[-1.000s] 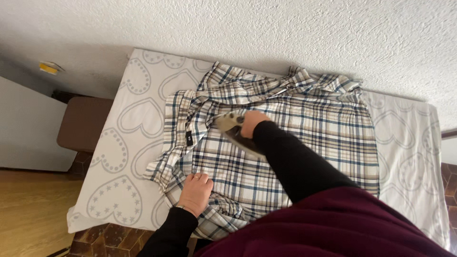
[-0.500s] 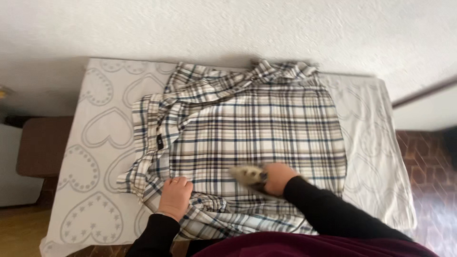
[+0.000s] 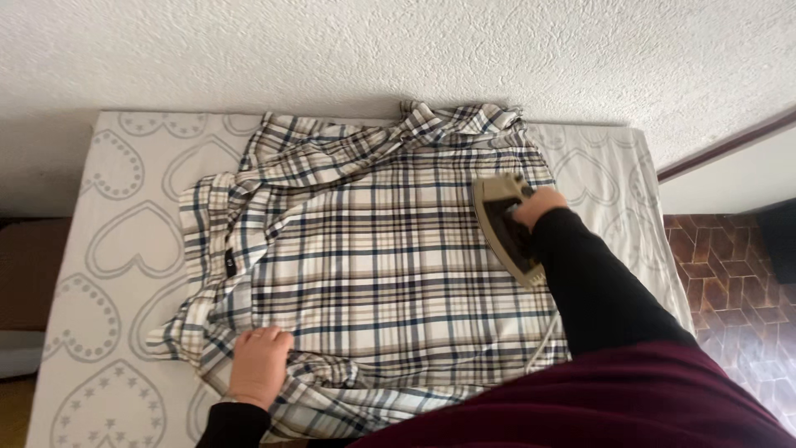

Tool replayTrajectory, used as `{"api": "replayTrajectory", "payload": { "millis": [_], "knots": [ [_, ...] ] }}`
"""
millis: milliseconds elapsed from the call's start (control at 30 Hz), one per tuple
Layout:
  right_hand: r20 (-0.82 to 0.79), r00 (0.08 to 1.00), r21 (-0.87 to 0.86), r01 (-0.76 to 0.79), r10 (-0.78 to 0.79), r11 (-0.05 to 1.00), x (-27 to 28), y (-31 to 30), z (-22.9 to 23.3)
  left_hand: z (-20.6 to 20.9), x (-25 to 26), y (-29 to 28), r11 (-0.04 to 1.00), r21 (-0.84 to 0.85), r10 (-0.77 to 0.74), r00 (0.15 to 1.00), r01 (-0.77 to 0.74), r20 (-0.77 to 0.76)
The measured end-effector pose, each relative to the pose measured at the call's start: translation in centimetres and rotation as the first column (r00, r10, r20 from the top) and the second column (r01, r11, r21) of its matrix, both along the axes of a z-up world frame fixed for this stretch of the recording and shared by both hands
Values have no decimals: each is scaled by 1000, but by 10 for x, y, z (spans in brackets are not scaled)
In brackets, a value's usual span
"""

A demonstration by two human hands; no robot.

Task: The person irons a plaid shirt on an ironing board, smoothing out sections of the fabric by hand and moving the iron across them before folding the garment.

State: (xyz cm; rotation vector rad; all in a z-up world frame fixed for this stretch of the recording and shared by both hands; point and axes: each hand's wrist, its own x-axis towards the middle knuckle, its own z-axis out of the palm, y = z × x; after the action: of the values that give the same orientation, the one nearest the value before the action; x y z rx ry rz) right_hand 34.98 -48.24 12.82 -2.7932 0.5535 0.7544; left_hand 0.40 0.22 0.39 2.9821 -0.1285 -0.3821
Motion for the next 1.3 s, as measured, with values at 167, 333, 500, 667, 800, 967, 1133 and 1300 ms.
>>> {"api": "replayTrajectory", "payload": {
  "millis": [167,333,500,667,800,967,1133,1300],
  "knots": [
    [-9,971,-85,-237,237,968,0,8,-34,22,6,-27,992,106,81,985,-65,-153],
    [-105,879,9,-467,465,884,-75,63,8,19,23,-100,938,-343,100,984,-43,149],
    [-236,748,146,-603,620,784,-92,111,55,26,60,-178,976,-218,15,996,5,90],
    [-200,804,81,-556,560,827,-28,124,47,-12,78,-198,994,-99,79,935,-48,345],
    [-99,894,78,-430,436,899,25,111,46,-18,74,-194,998,19,51,930,-62,364],
    [-39,900,3,-435,434,901,76,53,6,-12,73,-191,998,-36,58,934,-48,353],
    [10,842,-127,-535,540,836,112,-21,-33,-11,73,-190,996,-76,66,933,-42,354],
    [-60,884,-89,-468,464,879,124,-74,-54,-11,74,-191,995,-77,82,927,-57,366]
  ]
}}
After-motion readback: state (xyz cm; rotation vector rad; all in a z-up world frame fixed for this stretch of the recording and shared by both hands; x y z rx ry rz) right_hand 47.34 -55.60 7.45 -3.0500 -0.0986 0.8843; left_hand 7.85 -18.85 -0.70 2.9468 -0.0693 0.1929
